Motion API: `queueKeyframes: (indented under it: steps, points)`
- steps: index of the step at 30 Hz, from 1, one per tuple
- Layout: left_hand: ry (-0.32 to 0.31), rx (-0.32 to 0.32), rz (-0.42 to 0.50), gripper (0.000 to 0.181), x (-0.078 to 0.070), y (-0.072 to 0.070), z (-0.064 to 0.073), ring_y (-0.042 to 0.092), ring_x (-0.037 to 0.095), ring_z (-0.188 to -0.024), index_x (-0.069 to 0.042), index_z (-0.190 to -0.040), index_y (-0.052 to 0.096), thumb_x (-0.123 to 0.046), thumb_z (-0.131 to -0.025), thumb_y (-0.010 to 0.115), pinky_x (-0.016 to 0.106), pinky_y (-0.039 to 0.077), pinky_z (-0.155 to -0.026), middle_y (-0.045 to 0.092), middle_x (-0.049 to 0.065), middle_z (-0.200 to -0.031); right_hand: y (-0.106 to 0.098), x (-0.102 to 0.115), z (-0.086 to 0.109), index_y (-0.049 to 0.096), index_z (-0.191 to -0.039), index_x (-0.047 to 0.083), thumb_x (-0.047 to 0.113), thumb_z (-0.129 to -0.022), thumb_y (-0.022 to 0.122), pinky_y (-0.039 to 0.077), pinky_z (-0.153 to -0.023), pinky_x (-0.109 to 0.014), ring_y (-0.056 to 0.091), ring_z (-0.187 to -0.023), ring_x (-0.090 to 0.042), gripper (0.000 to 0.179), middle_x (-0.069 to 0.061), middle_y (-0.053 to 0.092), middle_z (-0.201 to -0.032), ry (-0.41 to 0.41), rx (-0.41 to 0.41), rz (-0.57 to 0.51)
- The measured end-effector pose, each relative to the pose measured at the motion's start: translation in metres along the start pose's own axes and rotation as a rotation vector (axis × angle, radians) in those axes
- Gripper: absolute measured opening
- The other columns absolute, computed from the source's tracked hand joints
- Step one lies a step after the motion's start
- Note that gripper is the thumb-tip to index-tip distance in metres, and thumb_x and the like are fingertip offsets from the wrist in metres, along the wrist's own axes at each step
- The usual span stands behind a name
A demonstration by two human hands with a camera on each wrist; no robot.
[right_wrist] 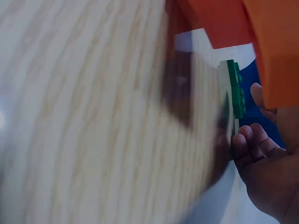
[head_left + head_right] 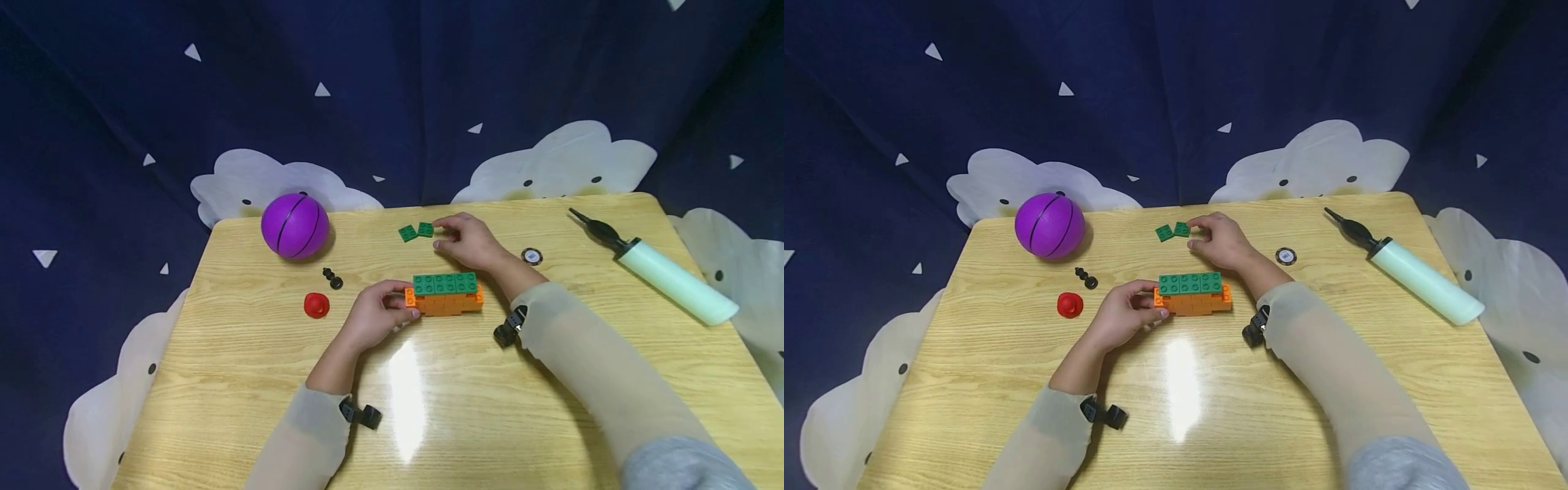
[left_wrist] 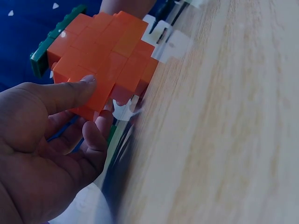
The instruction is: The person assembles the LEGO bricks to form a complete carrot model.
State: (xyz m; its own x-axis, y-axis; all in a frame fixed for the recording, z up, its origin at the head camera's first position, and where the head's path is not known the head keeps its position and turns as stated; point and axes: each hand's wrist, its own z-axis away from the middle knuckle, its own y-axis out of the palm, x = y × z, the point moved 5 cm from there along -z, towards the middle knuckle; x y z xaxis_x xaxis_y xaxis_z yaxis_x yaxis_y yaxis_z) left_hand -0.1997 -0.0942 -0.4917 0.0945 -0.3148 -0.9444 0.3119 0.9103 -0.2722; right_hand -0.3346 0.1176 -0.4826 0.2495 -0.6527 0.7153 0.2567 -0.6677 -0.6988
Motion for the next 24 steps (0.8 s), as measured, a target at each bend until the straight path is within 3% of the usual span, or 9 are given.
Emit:
queueKeyframes:
  steps: [7, 16, 24]
  points:
    - [0.016, 0.004, -0.003, 0.050, 0.001, 0.000, 0.000, 0.073, 0.020, -0.085, -0.012, -0.132, 0.067, -0.009, -0.086, 0.085, 0.038, 0.060, -0.066, 0.076, 0.006, -0.096, 0.006, -0.001, -0.009, 0.063, -0.143, 0.012, 0.026, -0.097, 0.073, 0.049, -0.093, -0.047, 0.058, -0.102, -0.030, 0.048, -0.018, 0.053, -0.139, -0.034, 0.051, 0.079]
    - [0.028, 0.003, -0.013, 0.048, -0.001, 0.001, 0.000, 0.073, 0.018, -0.088, -0.012, -0.131, 0.069, -0.009, -0.086, 0.085, 0.035, 0.060, -0.069, 0.076, 0.005, -0.097, 0.011, 0.001, -0.015, 0.063, -0.143, 0.013, 0.026, -0.097, 0.073, 0.039, -0.112, -0.054, 0.050, -0.132, -0.040, 0.049, -0.021, 0.048, -0.146, -0.014, 0.083, 0.165]
    - [0.011, 0.009, 0.025, 0.048, 0.000, 0.000, 0.000, 0.072, 0.022, -0.080, -0.012, -0.131, 0.068, -0.009, -0.087, 0.085, 0.038, 0.059, -0.065, 0.076, 0.007, -0.096, 0.012, 0.002, -0.018, 0.072, -0.129, 0.011, 0.023, -0.097, 0.074, 0.039, -0.113, -0.051, 0.051, -0.134, -0.037, 0.035, -0.016, 0.056, -0.144, -0.042, 0.054, 0.160]
